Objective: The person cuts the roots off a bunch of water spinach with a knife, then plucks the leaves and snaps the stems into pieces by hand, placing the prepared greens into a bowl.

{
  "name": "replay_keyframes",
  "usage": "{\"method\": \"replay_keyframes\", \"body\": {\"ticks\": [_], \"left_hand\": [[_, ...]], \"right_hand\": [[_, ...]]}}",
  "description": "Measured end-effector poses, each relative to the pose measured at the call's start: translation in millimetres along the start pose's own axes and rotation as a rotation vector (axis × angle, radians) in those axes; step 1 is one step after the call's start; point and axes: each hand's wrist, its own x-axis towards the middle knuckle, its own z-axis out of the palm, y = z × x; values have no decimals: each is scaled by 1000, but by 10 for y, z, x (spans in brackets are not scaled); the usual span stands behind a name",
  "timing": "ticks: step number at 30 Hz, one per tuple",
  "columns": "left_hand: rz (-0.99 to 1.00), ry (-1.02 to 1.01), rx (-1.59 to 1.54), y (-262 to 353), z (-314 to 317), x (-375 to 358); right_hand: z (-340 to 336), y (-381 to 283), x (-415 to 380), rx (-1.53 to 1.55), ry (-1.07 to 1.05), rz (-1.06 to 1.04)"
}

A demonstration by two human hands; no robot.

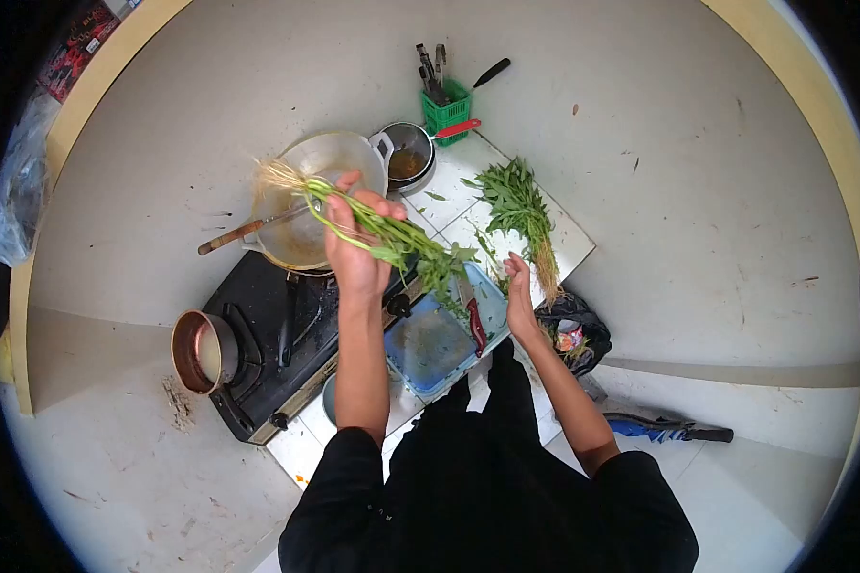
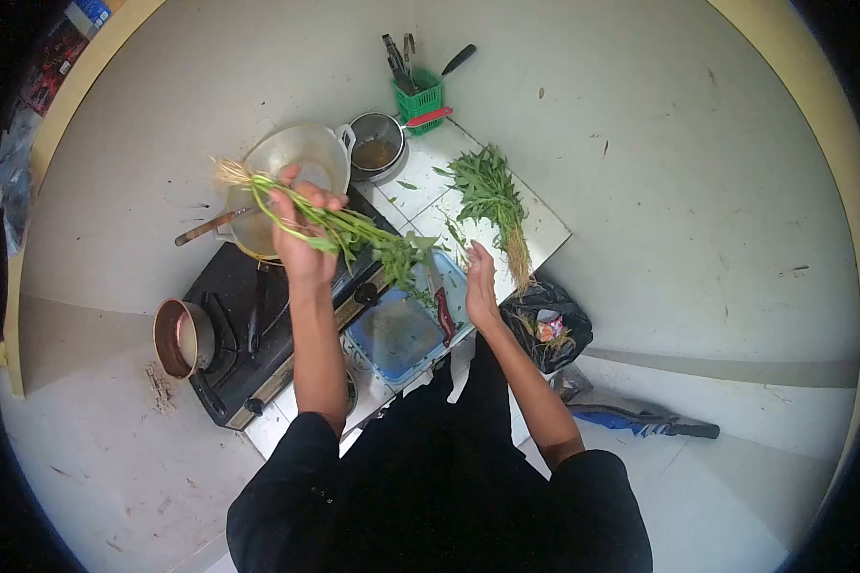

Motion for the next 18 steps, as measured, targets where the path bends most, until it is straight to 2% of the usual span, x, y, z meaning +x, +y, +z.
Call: {"method": "replay_keyframes", "body": {"ticks": [2, 3, 5, 6, 7, 9, 11, 13, 14, 16, 17, 18], "left_hand": [[71, -14, -108, 197, 92, -2], [69, -10, -103, 287, 79, -28], [-32, -146, -229, 491, -2, -65], [-55, -139, -212, 592, 13, -104], [-66, -152, -140, 716, 50, -164], [-154, -115, 95, 976, 116, -291], [-257, -118, 359, 1212, 199, -419], [-366, -233, 530, 1355, 70, -489], [-372, -227, 532, 1380, 66, -540], [-477, -210, 813, 1423, 65, -676], [-455, -233, 956, 1394, 33, -747], [-334, -336, 1058, 1261, -85, -822]], "right_hand": [[44, 198, -156, -215, 154, 125], [21, 255, -270, -213, 150, 130], [-27, 378, -482, -589, -186, 299], [34, 528, -586, -641, -107, 189], [74, 481, -642, -638, -106, 198], [140, 388, -739, -849, -155, 249], [239, 491, -791, -814, -142, 270], [342, 438, -811, -975, -158, 288], [368, 420, -796, -973, -165, 294], [402, 459, -788, -984, -190, 403], [395, 492, -779, -982, -203, 412], [360, 579, -768, -949, -200, 429]]}}
